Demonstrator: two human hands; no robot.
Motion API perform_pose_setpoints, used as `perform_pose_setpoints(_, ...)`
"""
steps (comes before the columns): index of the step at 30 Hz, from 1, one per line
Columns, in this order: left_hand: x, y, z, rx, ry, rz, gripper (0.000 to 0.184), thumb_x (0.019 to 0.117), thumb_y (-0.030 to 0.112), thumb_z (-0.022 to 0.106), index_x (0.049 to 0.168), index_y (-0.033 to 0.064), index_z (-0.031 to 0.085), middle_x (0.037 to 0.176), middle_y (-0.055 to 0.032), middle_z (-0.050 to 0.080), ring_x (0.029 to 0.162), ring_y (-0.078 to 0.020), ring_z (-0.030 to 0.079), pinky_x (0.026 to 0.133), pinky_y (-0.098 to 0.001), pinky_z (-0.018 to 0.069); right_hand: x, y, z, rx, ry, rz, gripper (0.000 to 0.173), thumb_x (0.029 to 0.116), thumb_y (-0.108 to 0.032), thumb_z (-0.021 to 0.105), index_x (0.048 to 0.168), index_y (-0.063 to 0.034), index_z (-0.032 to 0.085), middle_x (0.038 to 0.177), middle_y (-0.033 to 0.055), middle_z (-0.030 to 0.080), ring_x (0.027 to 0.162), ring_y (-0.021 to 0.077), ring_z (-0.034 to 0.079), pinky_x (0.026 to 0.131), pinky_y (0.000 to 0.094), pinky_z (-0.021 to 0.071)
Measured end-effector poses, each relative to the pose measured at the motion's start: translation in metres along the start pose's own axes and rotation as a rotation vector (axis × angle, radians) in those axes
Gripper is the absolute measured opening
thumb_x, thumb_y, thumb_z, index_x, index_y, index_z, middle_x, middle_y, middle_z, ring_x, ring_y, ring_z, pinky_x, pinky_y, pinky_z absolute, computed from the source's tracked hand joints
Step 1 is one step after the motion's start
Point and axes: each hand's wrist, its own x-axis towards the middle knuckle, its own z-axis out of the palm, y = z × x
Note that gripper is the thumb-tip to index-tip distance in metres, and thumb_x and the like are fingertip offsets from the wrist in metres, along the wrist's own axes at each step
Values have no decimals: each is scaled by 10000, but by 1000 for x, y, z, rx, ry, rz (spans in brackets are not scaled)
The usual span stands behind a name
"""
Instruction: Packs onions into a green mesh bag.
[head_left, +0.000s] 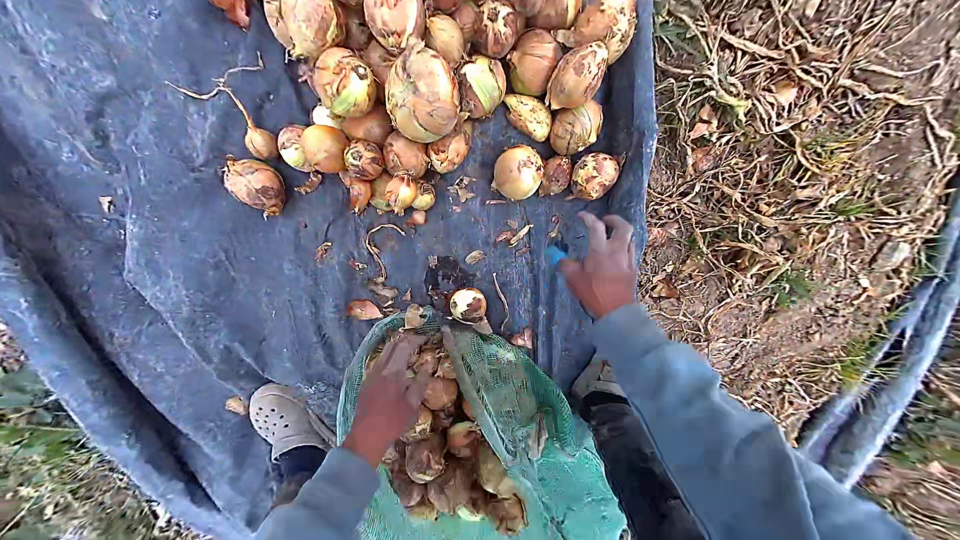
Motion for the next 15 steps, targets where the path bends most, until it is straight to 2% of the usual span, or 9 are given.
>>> perform_pose_setpoints(2,71,46,-10,58,186,165,454,1000,264,669,1418,108,588,1401,-177,588,1240,-373,608,979,-578,535,61,-14,-16,-85,90,76,806,828,-266,806,1542,-135,457,1592,314,301,1320,587,455,904,707,506)
perform_pose_setpoints(4,143,97,-15,90,273,298,572,949,292,726,1469,135,545,1475,-173,531,1334,-387,537,1004,-563,521,99,-41,-15,-149,65,183,873,807,-337,809,1560,-129,421,1637,330,193,1306,576,476,887,668,530)
perform_pose_setpoints(6,204,144,-14,187,240,344,741,891,320,791,1544,208,460,1544,-143,458,1395,-378,471,1033,-542,509,120,-60,-5,-222,61,282,934,777,-408,788,1559,-93,384,1641,326,189,1322,526,493,914,612,536)
perform_pose_setpoints(8,247,173,-6,355,160,332,910,829,251,845,1597,302,358,1571,-169,398,1390,-431,460,977,-588,530,129,-56,4,-249,53,315,918,780,-427,774,1563,-126,400,1661,302,162,1354,514,467,915,604,537)
perform_pose_setpoints(10,262,180,3,452,141,317,1003,767,153,852,1597,367,330,1512,-209,435,1322,-466,509,906,-614,547,129,-38,11,-237,29,278,871,748,-427,813,1521,-192,488,1693,272,85,1387,552,402,872,657,546)
perform_pose_setpoints(12,251,165,3,337,186,324,946,742,211,856,1565,335,406,1429,-180,524,1276,-406,561,909,-582,554,129,-28,9,-250,11,216,837,734,-444,826,1484,-211,536,1693,276,75,1387,575,386,859,670,542)
perform_pose_setpoints(15,201,105,-5,-309,129,265,809,812,305,823,1525,192,455,1394,-127,601,1251,-254,623,1008,-490,563,122,-22,-3,-193,-48,143,782,742,-514,811,1405,-156,602,1623,327,230,1298,567,478,893,689,507)
